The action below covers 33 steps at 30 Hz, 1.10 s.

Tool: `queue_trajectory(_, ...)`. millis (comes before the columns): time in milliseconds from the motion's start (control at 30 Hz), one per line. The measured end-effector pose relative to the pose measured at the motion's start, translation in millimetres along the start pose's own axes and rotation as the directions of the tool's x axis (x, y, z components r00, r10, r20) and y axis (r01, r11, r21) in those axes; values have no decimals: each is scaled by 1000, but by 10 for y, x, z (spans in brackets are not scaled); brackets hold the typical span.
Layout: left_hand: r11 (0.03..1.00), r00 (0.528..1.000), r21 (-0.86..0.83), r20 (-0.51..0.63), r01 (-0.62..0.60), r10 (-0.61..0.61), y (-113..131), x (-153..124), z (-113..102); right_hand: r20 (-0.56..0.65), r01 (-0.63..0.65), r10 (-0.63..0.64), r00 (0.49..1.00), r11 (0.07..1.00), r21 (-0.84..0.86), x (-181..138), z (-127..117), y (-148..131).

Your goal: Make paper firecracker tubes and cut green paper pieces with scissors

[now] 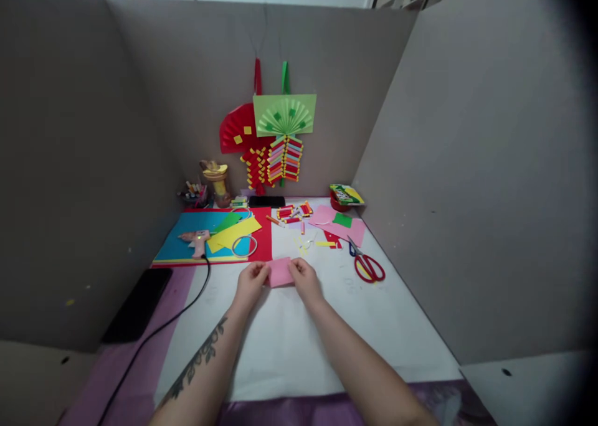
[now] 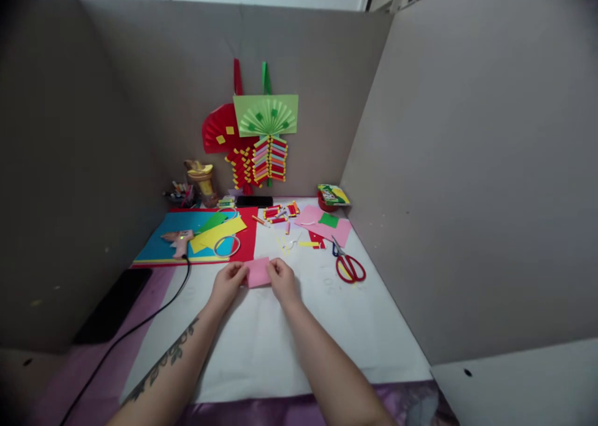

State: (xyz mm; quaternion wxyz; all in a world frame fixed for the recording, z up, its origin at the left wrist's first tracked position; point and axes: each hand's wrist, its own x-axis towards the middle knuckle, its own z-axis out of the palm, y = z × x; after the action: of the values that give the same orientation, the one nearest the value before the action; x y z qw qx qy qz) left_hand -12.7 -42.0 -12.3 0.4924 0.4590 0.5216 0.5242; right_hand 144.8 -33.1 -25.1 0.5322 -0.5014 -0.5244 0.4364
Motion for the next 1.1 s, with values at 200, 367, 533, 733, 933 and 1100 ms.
queue_trajectory(200, 994, 1000, 110, 2, -4, 4, 60, -24, -15, 30, -42, 44, 999, 997, -60, -28, 12, -37)
queue_trajectory(367, 987, 999, 158, 18, 29, -32, 126, -39, -17, 14, -74, 77, 997, 982, -174, -58, 30, -116)
queue_trajectory(533, 982, 995, 169, 31, 90, -96, 170, -14, -14, -44, -116, 109, 993, 969, -220, -30, 95, -159)
queue_trajectory(733, 960, 992, 260, 47, 103, -119, 138, 21, -2, -60, -171, 161, 985, 960, -221, -25, 93, -135)
queue_trajectory(933, 955, 986, 268, 68, 126, -149, 193, 14, 28, -26, -201, 199, 980, 968, -148, 1, 80, -154)
queue_trajectory(1100, 963, 988, 227, 4, 146, -151, 216, 44, 9, -19, -227, 226, 974, 966, -127, 9, 128, -164)
